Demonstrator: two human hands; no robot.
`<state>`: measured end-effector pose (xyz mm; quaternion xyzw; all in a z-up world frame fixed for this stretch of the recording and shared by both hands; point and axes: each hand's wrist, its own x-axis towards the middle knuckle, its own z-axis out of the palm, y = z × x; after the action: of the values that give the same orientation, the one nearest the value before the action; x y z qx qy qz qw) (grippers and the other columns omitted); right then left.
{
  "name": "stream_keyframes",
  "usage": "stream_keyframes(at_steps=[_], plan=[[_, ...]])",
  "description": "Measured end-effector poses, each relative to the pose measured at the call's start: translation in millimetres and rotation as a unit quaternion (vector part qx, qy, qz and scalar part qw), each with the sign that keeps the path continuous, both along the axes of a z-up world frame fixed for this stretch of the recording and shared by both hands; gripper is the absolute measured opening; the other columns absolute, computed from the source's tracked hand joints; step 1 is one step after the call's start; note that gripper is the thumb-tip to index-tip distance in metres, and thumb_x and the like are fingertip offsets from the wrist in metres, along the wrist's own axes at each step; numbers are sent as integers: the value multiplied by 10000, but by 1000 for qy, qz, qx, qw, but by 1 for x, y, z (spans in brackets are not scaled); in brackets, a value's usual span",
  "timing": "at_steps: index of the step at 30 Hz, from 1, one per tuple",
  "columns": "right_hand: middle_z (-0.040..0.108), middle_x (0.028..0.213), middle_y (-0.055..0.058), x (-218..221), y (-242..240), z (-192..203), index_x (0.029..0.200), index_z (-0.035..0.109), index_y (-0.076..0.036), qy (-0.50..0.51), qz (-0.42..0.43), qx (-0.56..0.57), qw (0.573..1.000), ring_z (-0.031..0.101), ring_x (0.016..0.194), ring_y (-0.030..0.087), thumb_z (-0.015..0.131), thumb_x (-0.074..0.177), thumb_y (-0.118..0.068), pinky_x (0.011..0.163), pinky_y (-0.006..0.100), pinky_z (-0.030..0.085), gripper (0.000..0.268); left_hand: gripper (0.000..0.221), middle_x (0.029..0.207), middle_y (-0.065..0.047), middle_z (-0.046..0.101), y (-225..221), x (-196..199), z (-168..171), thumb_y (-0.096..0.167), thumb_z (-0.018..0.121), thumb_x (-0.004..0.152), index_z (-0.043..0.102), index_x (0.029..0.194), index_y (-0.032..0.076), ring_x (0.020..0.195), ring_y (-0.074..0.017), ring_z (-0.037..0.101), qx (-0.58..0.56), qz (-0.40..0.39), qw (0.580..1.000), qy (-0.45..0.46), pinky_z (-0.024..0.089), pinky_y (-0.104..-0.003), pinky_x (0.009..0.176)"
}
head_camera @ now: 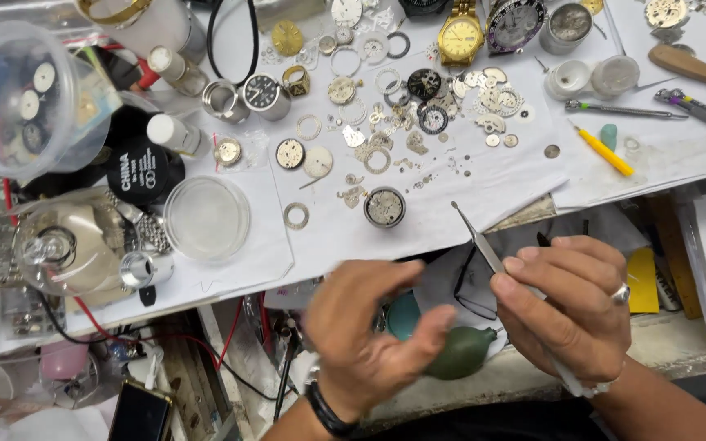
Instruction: The person is assembling or repairing a watch movement by precisely placing tiny gears and components using tweezers and specialized tools.
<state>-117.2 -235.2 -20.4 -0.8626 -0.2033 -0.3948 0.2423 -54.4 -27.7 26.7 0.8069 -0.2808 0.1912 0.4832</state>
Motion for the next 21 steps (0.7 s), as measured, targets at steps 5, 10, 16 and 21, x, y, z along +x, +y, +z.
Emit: stream_keyframes(at_steps=[5, 10, 16, 21], plan=[[642, 1053, 48, -12, 15, 7, 1119, 695, -74, -55, -2, -38, 998, 578, 914, 210, 749, 979, -69, 868, 399, 499, 149, 386, 1081, -131, 781, -21, -37, -3, 304, 694, 944, 693, 1227, 41, 976, -193, 764, -195, -96, 885, 411, 653, -302, 863], [681, 1099, 48, -21, 21, 15, 1148, 704, -54, -9, 12, -47, 999, 614, 921, 170, 765, 962, -53, 871, 397, 508, 196, 124, 975, -106, 780, -28, -42, -9, 137, 728, 933, 729, 996, 29, 831, -167, 742, -302, -61, 830, 465, 657, -293, 768], [666, 1175, 111, -23, -1, 14, 1211, 651, -85, 50, 73, -5, 996, 690, 1039, 265, 633, 1005, -170, 922, 438, 564, 224, 162, 963, -52, 762, -10, -21, 7, 240, 640, 981, 647, 1026, 85, 766, -168, 827, -148, -16, 922, 358, 626, -238, 633], [769, 1050, 259, 10, -81, 25, 1184, 759, 138, 40, -114, -41, 992, 717, 923, 381, 769, 1086, 148, 803, 441, 581, 100, 160, 950, -97, 668, 22, -1, 3, 149, 624, 1022, 668, 1141, 51, 752, -199, 621, 179, 18, 983, -30, 527, -306, 569]])
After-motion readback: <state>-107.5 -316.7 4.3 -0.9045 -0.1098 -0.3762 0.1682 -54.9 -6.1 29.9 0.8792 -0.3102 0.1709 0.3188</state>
